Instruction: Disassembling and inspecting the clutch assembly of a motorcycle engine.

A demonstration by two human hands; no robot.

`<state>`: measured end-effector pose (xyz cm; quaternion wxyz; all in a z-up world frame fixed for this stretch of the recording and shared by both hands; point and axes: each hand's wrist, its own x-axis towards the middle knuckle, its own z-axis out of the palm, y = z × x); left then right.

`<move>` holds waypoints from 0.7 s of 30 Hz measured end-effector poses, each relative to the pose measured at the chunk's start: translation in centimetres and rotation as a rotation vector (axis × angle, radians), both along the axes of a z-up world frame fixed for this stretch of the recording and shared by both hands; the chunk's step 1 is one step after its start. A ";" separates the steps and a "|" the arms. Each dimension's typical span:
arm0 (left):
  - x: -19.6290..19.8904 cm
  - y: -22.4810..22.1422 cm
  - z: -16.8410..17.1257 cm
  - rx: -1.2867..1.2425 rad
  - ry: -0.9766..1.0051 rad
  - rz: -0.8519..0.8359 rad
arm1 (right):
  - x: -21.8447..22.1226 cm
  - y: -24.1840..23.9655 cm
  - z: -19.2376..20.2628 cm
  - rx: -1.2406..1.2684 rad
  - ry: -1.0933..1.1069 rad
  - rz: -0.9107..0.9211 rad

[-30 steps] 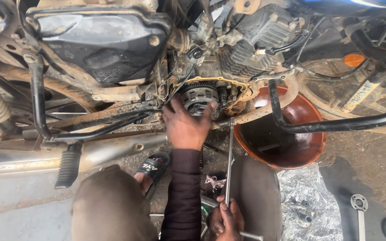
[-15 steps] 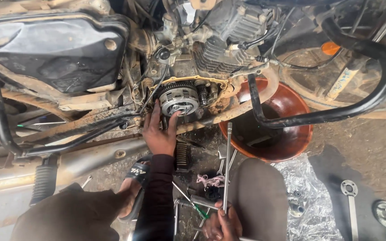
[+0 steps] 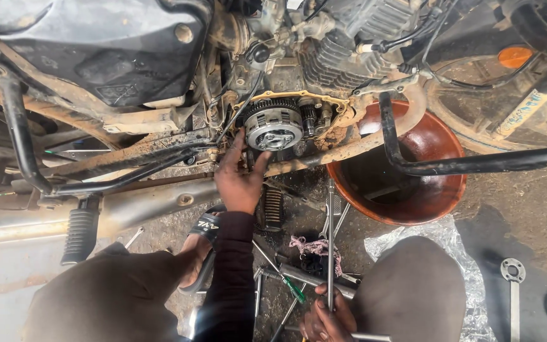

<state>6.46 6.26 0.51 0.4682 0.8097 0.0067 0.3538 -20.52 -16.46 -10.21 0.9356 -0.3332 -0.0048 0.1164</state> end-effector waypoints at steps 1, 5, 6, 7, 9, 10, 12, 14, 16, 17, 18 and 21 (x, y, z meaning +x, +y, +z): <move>0.2 -0.3 0.1 0.043 -0.028 0.036 | -0.2 0.0 -0.1 -0.013 0.036 0.011; 0.5 -2.4 3.9 0.127 0.146 0.211 | -1.2 -1.2 -4.3 -0.132 0.167 -0.062; 0.5 -2.8 4.4 0.162 0.117 0.249 | -1.5 -1.7 -5.8 -0.261 0.232 -0.055; 0.7 -3.3 5.0 0.197 0.089 0.288 | -1.8 -2.3 -7.4 -0.391 0.297 -0.048; 1.1 -3.6 5.6 0.244 0.104 0.279 | -2.2 -2.5 -8.7 -0.426 0.293 -0.032; 1.3 -3.9 5.8 0.287 0.121 0.275 | -2.6 -2.9 -9.3 -0.465 0.289 -0.010; 1.1 -4.0 6.1 0.250 0.099 0.237 | -2.5 -2.7 -8.8 -0.441 0.300 0.005; 1.0 -4.0 6.3 0.216 0.074 0.196 | -2.4 -2.3 -8.0 -0.413 0.310 0.017; 1.1 -3.9 6.3 0.168 0.142 0.182 | -2.3 -1.7 -6.9 -0.374 0.319 0.031; 1.1 -3.8 5.9 0.167 0.144 0.181 | -2.5 -1.4 -6.4 -0.376 0.322 0.030; 1.3 -3.7 5.5 0.152 0.099 0.183 | -2.4 -1.0 -5.8 -0.313 0.259 0.000; 1.5 -3.4 4.9 0.133 0.045 0.186 | -3.2 -0.3 -5.8 -0.222 0.236 -0.056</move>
